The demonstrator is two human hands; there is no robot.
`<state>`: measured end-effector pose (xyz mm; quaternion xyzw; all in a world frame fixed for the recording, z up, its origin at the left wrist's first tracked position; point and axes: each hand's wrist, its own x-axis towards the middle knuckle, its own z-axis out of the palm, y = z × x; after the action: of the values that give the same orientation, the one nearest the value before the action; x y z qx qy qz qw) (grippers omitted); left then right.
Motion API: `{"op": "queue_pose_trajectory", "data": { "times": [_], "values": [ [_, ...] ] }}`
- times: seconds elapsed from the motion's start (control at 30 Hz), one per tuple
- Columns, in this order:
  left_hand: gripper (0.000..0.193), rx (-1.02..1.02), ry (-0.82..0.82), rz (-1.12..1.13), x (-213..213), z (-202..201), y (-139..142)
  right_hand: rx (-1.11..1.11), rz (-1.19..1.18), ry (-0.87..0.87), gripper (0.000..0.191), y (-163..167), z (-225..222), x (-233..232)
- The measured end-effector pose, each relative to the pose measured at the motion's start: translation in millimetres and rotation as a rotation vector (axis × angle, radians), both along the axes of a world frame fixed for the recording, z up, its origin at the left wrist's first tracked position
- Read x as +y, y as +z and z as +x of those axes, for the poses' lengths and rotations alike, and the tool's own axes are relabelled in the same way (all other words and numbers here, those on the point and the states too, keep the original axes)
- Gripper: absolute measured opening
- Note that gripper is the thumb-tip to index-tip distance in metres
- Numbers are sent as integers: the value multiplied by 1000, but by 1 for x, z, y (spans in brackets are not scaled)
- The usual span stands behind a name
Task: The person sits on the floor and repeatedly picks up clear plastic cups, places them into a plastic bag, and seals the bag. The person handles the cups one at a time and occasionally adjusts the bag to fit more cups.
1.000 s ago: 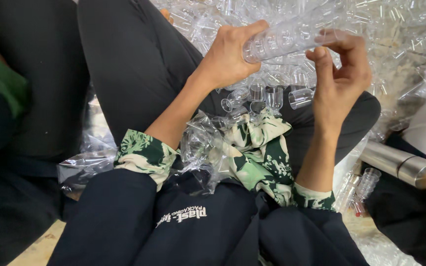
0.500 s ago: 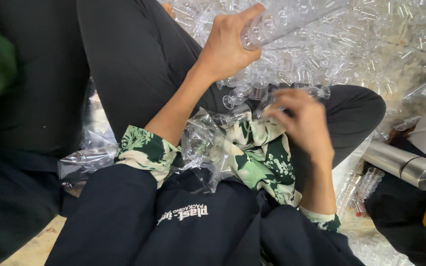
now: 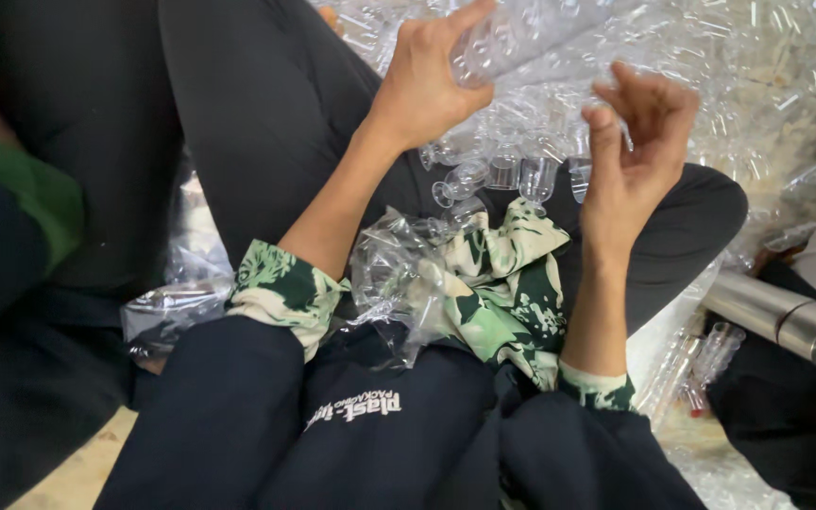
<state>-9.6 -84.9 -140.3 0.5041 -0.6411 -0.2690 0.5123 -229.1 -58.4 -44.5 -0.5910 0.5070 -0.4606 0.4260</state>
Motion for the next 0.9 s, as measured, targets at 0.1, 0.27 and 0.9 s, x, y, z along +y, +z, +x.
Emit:
{"op": "queue_pose_trajectory", "data": {
  "times": [0.1, 0.27, 0.9],
  "values": [
    [59, 34, 45, -22, -6, 3, 1, 319, 101, 161, 12, -12, 3, 21],
    [57, 84, 34, -138, -2, 0, 15, 323, 31, 256, 29, -32, 6, 35],
    [48, 766, -692, 360, 9, -5, 21, -350, 133, 181, 27, -26, -31, -23]
  ]
}}
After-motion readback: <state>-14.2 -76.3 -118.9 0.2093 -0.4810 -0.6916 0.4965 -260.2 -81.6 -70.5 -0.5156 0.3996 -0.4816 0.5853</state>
